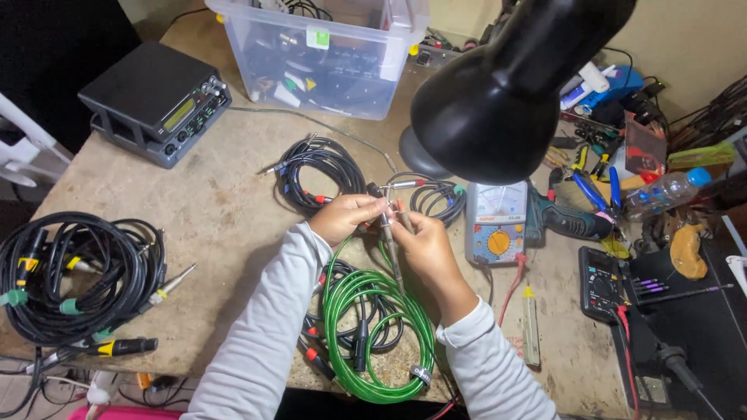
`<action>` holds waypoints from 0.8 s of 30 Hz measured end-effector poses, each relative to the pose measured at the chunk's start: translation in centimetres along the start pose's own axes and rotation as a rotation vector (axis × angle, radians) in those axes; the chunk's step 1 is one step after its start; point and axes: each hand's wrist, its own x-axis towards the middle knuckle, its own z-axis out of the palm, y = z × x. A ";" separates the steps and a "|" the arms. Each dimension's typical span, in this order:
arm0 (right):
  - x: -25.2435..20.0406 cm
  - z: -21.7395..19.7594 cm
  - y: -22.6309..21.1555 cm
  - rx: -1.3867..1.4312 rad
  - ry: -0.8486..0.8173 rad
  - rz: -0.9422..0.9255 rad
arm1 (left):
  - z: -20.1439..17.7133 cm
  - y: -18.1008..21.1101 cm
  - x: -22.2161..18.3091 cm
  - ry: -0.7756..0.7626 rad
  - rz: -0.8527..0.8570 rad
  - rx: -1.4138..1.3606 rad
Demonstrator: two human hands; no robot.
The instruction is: Testing the continuity of various electronic cables using a multimeter and organizing them on a workbench.
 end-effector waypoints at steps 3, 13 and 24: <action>-0.3 -0.9 -1.1 0.144 -0.006 0.036 | 1.3 2.7 -1.5 0.033 -0.081 -0.099; 0.5 -7.6 -0.7 0.416 -0.157 -0.186 | 1.0 2.7 -2.3 -0.111 0.016 -0.295; -1.6 -4.3 -3.8 0.173 0.090 -0.309 | 0.2 2.5 -2.2 -0.129 0.023 -0.327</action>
